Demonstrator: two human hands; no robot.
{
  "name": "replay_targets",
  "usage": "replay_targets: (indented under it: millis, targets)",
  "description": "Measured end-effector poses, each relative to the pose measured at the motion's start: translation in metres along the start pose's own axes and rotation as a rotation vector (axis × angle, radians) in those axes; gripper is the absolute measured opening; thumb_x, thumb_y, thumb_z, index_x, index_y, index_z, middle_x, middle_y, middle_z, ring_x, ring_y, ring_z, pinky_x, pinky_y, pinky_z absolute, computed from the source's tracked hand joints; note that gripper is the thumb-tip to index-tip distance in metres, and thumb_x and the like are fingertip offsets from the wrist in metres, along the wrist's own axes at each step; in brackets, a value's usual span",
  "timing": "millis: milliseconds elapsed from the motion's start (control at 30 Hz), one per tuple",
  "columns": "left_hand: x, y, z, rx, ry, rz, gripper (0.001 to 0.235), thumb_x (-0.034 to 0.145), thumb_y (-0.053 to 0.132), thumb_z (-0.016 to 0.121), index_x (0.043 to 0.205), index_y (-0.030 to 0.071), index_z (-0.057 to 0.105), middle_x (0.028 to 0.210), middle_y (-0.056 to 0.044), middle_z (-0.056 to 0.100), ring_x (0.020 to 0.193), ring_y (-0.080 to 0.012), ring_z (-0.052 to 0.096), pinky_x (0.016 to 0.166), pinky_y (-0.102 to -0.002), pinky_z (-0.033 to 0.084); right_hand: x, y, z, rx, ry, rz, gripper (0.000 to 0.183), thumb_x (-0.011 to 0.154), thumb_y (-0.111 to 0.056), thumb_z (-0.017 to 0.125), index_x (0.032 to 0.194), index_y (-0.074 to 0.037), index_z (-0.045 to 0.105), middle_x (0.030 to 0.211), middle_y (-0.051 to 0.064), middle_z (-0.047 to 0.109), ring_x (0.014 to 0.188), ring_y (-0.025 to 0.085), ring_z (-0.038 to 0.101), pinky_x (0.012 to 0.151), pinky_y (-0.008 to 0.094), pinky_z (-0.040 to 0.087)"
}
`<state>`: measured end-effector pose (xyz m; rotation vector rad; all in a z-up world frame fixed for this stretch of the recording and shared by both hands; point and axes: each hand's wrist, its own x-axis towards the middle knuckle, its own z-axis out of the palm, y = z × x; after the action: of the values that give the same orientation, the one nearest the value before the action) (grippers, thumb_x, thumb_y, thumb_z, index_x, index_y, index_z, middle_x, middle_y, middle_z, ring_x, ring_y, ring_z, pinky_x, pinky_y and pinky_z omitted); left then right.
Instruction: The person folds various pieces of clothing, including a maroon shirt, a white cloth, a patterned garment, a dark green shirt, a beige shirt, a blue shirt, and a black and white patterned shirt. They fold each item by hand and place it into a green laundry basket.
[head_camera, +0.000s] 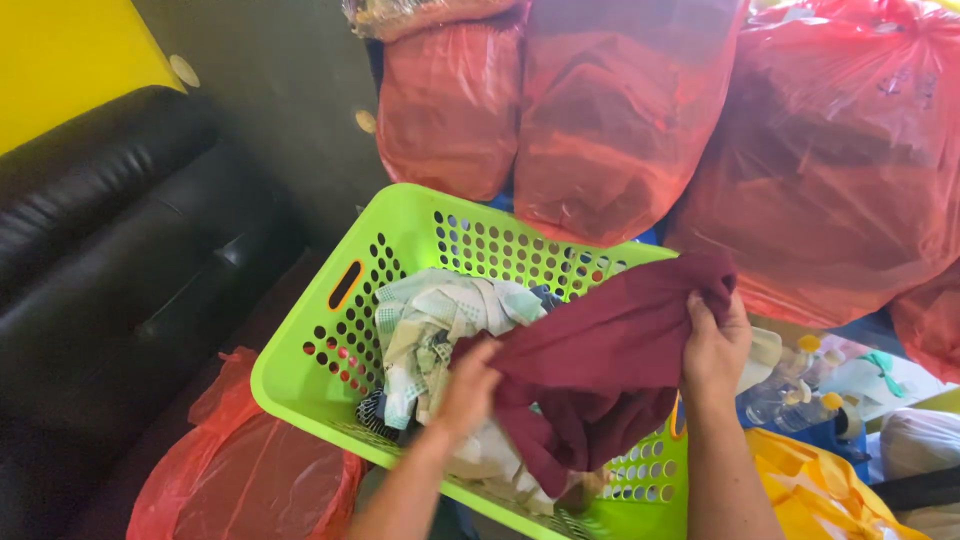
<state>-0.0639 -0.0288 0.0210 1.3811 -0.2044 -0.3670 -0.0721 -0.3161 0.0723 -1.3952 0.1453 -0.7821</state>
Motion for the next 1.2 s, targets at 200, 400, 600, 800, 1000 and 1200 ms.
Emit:
replay_targets:
  millis: [200,400,600,800,1000,1200]
  targets:
    - [-0.025,0.130,-0.041,0.700,0.155,0.556,0.034,0.084,0.001,0.057,0.116,0.002,0.069,0.104,-0.008,0.079,0.085,-0.0194,0.073,0.075,-0.029,0.056,-0.010,-0.016,-0.005,0.123,-0.335,0.300,0.035,0.095,0.006,0.058,0.128,0.000,0.067,0.111,0.008,0.071,0.090,0.012,0.062,0.080,0.022,0.047]
    - [0.045,0.044,-0.035,1.310,0.751,0.537,0.041,0.086,0.039,0.078,0.103,0.012,0.052,0.105,-0.009,0.051,0.099,-0.0266,0.047,0.087,-0.040,0.039,-0.020,-0.056,0.024,0.245,-0.238,0.429,0.033,0.094,0.000,0.062,0.126,-0.002,0.068,0.110,0.009,0.073,0.086,0.014,0.066,0.076,0.023,0.050]
    - [-0.020,0.001,0.018,0.315,-0.046,0.439,0.054,0.104,0.038,0.041,0.142,0.001,0.052,0.142,-0.014,0.061,0.127,-0.0274,0.061,0.104,-0.037,0.045,-0.018,-0.066,0.030,0.222,-0.271,0.423,0.033,0.096,-0.005,0.062,0.128,-0.003,0.069,0.108,0.007,0.072,0.081,0.011,0.063,0.070,0.022,0.048]
    - [0.001,-0.005,0.022,0.266,0.037,0.473,0.063,0.072,-0.004,0.072,0.132,0.001,0.053,0.118,-0.017,0.072,0.102,-0.0274,0.073,0.087,-0.036,0.057,-0.025,-0.086,0.041,0.170,-0.326,0.314,0.040,0.099,-0.006,0.054,0.138,0.000,0.062,0.120,0.014,0.071,0.094,0.017,0.065,0.082,0.026,0.051]
    - [-0.010,0.015,-0.052,-0.312,0.172,0.182,0.075,0.080,-0.013,0.040,0.149,0.014,0.051,0.158,-0.019,0.049,0.140,-0.0316,0.052,0.121,-0.046,0.039,0.009,-0.073,0.012,-0.316,-0.204,-0.060,0.032,0.100,-0.003,0.060,0.131,0.000,0.065,0.112,0.002,0.066,0.092,0.008,0.054,0.084,0.020,0.043]
    - [-0.025,0.044,-0.039,-0.585,0.318,-0.545,0.091,0.077,0.065,0.055,0.149,0.009,0.054,0.154,-0.020,0.056,0.136,-0.0388,0.055,0.105,-0.053,0.045,0.013,-0.094,0.040,-0.314,-0.222,-0.034,0.032,0.101,-0.006,0.056,0.131,0.001,0.064,0.109,0.006,0.067,0.090,0.012,0.056,0.081,0.023,0.045]
